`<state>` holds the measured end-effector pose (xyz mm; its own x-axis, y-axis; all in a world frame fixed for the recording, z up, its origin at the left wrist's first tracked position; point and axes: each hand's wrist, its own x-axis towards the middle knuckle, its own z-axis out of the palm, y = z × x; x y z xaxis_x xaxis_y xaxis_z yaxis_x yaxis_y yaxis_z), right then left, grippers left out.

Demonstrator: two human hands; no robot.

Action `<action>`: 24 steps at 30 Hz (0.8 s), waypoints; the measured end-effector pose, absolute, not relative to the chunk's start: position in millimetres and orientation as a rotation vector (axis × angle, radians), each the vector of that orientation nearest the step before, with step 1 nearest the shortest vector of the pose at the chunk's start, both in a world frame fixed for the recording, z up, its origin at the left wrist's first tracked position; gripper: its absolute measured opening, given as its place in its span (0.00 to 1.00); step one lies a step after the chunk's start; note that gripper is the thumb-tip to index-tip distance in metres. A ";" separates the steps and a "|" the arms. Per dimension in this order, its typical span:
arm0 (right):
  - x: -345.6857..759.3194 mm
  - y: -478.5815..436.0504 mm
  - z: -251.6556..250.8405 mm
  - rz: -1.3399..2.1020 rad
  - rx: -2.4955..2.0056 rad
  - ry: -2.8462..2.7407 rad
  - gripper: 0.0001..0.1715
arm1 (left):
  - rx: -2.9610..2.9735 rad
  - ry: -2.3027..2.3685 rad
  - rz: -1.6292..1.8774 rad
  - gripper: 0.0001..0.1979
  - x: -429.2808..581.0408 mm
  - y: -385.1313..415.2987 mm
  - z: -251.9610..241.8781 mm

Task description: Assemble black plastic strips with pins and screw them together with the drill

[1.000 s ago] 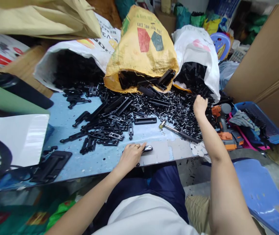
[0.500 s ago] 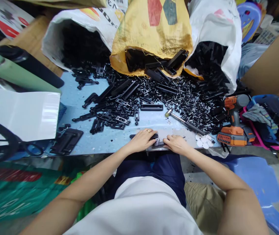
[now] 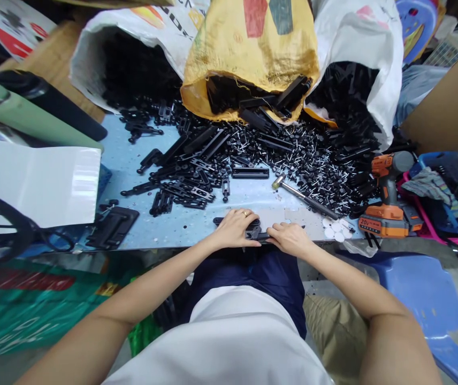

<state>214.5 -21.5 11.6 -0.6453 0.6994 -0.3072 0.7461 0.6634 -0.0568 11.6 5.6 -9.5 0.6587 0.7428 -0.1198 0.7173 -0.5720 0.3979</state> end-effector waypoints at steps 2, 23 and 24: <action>214.3 -22.7 7.9 -0.253 1.161 2.632 0.19 | 2.472 1.140 0.090 0.35 11.3 5.1 -9.9; 215.2 -4.8 29.7 -0.003 1.093 2.762 0.16 | 2.496 1.155 0.438 0.23 9.6 0.7 -28.1; 222.8 -1.8 24.2 -0.041 1.105 2.776 0.18 | 2.484 1.136 0.369 0.23 16.4 5.2 -25.1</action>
